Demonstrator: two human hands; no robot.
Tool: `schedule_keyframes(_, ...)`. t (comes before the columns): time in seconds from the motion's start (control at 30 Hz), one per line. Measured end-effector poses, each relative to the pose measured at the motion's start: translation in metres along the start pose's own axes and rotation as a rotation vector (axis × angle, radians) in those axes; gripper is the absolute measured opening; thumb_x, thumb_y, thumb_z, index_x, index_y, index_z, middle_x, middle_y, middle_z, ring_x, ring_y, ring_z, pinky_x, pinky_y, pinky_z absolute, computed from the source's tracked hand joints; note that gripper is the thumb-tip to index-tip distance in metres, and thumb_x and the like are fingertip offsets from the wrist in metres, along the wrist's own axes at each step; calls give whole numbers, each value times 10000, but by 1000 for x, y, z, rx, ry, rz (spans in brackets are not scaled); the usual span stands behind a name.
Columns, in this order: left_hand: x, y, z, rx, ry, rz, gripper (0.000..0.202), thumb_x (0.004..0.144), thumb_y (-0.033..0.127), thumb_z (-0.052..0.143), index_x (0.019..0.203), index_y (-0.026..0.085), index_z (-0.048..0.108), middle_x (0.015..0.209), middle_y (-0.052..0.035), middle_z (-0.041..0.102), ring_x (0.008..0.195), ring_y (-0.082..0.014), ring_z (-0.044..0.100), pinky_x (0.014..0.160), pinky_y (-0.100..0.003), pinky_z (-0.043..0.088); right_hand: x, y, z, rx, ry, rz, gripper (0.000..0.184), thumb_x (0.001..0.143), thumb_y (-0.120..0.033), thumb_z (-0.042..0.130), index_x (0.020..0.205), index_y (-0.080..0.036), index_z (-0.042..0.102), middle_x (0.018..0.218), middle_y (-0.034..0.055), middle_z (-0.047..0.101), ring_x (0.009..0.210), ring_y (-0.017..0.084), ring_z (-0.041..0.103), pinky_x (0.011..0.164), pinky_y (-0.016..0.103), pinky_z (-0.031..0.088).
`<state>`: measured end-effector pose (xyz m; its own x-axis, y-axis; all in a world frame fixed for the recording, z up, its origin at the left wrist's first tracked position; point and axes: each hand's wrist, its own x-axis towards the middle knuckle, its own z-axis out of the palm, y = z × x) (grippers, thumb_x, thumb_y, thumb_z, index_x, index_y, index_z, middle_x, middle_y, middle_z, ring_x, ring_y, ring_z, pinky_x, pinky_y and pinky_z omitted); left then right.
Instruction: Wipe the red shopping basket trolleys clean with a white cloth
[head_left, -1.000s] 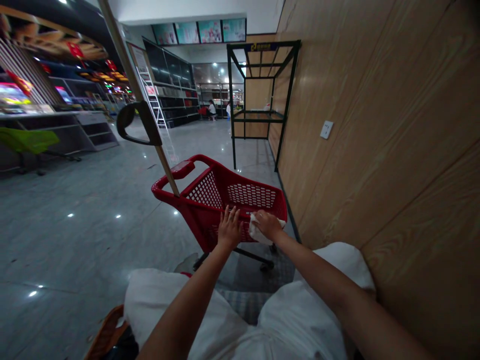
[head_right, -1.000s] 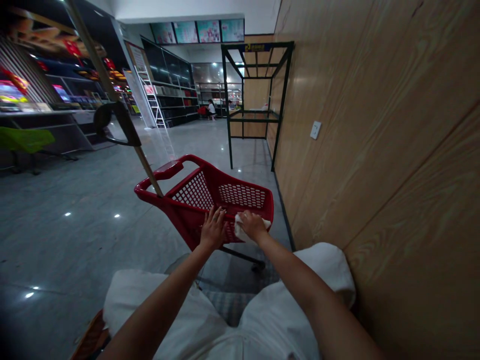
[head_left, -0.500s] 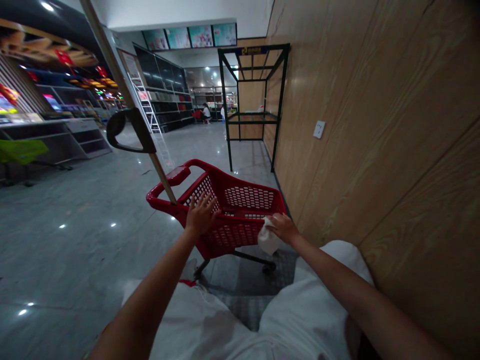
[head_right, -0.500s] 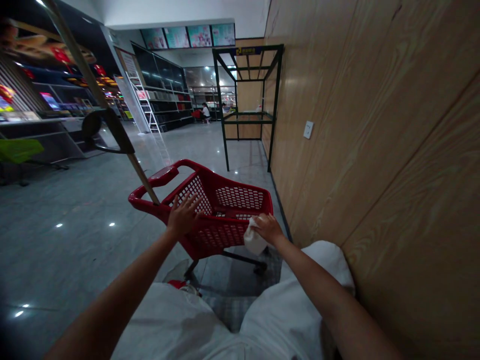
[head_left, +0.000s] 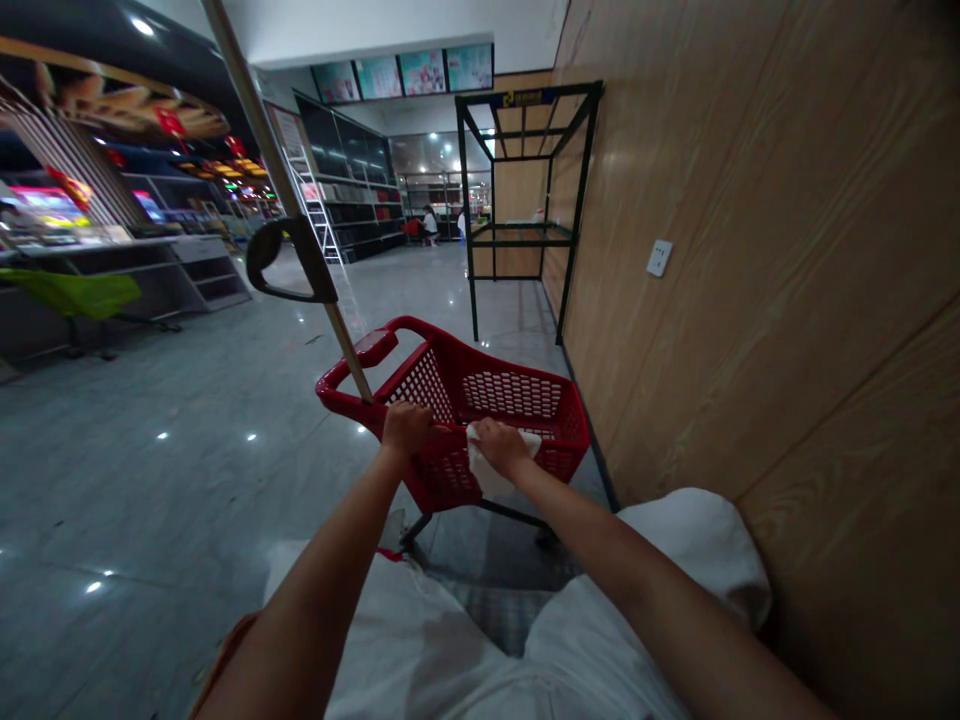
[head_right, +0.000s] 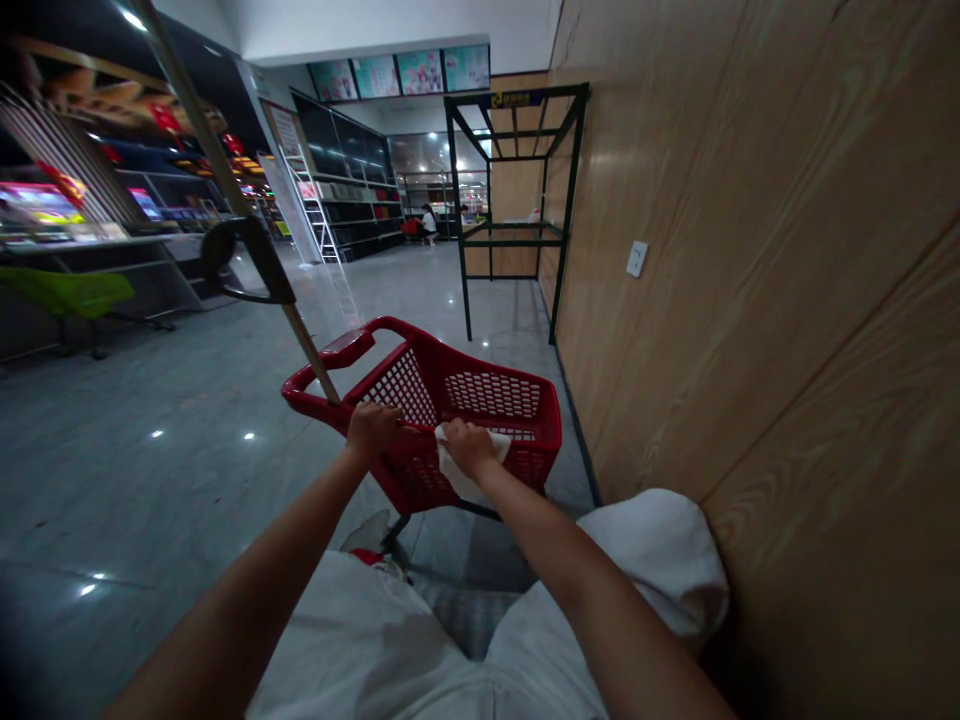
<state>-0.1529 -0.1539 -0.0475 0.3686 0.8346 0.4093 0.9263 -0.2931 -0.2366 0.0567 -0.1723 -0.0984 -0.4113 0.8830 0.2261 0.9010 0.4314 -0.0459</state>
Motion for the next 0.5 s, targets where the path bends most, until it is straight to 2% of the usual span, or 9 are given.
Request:
schedule_keyframes(0.1, -5, 2, 0, -17, 52, -1, 547, 876, 569, 338, 714, 157, 660, 715, -159, 668, 728, -272, 612, 709, -385, 351, 10, -16, 2, 7, 30, -16, 377, 977, -389, 255, 1249, -227, 459, 1111, 90, 570, 934, 185, 561, 778, 293, 434)
schedule_keyframes(0.2, -11, 6, 1, -32, 83, 15, 529, 879, 578, 335, 746, 170, 645, 770, -145, 667, 763, -260, 600, 729, -381, 337, -1, -1, 5, -4, 29, -26, 359, 975, -347, 272, 1239, -231, 484, 1100, 88, 581, 925, 179, 558, 774, 275, 413)
schedule_keyframes(0.3, -13, 9, 2, -44, 96, 20, 532, 879, 590, 327, 750, 176, 634, 766, -132, 658, 778, -256, 590, 737, -378, 328, -28, 39, 9, -23, 43, -14, 354, 961, -377, 321, 1212, -238, 528, 1056, 69, 607, 899, 178, 562, 790, 273, 387)
schedule_keyframes(0.37, -13, 11, 3, -55, 113, 26, 527, 875, 597, 335, 746, 180, 630, 762, -120, 657, 779, -251, 586, 749, -376, 324, -52, 73, 12, -52, 87, 20, 368, 945, -439, 356, 1176, -239, 561, 1046, 66, 617, 919, 191, 556, 860, 310, 356)
schedule_keyframes(0.43, -11, 13, 5, -69, 126, 37, 515, 874, 594, 346, 744, 184, 629, 758, -111, 658, 776, -246, 585, 754, -372, 322, -76, 105, 16, -95, 170, 115, 396, 926, -499, 376, 1151, -243, 577, 1096, 74, 610, 987, 220, 533, 937, 378, 302)
schedule_keyframes(0.5, -7, 16, 6, -98, 133, 36, 504, 875, 585, 354, 736, 187, 630, 755, -109, 659, 772, -240, 587, 744, -365, 321, -92, 129, 19, -123, 230, 201, 420, 914, -520, 387, 1186, -247, 555, 1138, 84, 597, 1028, 237, 510, 950, 403, 280)
